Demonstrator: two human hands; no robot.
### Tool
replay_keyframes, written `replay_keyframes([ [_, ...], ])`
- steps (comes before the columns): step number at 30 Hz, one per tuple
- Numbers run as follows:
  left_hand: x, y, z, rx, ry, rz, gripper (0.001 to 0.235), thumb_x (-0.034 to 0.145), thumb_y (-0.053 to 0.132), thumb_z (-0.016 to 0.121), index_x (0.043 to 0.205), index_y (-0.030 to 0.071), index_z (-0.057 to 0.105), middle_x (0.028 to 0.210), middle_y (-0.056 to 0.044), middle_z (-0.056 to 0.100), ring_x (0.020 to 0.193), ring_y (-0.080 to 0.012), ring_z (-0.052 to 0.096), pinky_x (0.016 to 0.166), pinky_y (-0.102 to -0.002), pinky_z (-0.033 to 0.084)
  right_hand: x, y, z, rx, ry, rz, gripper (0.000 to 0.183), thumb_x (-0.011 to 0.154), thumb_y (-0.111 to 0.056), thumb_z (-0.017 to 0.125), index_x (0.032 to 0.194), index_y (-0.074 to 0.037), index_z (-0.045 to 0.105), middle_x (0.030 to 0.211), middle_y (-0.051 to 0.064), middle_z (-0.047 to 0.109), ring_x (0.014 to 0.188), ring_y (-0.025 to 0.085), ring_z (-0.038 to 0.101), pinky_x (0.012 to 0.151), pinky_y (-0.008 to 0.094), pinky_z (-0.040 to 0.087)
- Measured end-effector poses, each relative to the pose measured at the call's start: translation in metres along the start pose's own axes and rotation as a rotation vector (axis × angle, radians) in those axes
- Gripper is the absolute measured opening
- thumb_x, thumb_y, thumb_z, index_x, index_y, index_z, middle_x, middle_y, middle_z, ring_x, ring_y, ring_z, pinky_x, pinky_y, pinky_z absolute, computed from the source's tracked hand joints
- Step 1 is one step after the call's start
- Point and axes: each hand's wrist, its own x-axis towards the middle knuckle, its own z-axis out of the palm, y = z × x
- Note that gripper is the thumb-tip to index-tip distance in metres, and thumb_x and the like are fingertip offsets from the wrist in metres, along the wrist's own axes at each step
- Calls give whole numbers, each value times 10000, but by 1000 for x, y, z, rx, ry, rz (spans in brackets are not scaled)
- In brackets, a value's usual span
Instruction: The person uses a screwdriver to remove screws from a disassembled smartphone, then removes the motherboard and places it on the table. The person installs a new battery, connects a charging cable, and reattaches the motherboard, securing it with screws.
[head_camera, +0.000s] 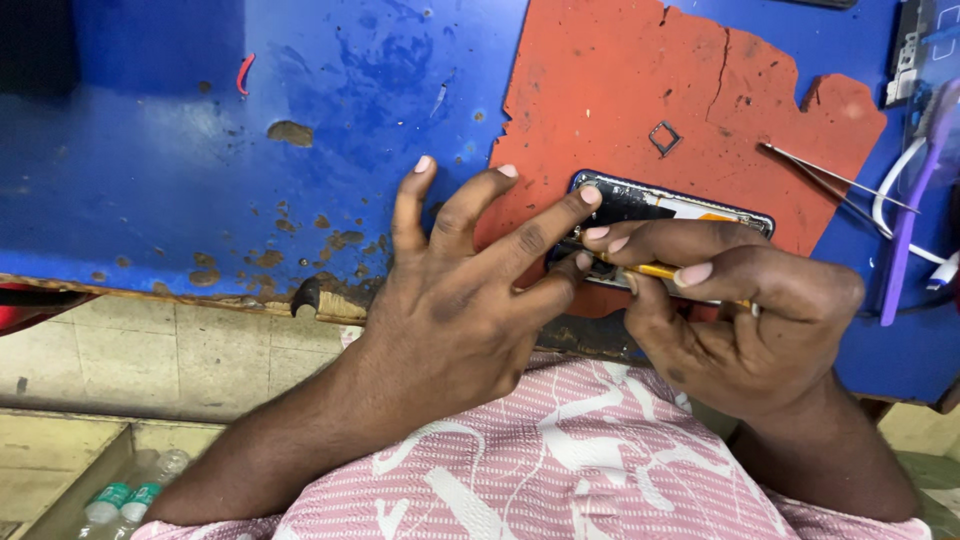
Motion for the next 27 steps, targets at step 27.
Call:
replay_keyframes([
  [27, -2, -1, 0, 1, 23, 4, 155, 878, 150, 727, 1029, 167, 757, 1584, -75, 474, 1435, -417, 363, 1187, -748, 61, 31, -28, -11, -462, -322, 31, 172, 842, -154, 783, 939, -71, 667, 999, 82, 755, 865, 214, 754, 726, 329, 612],
])
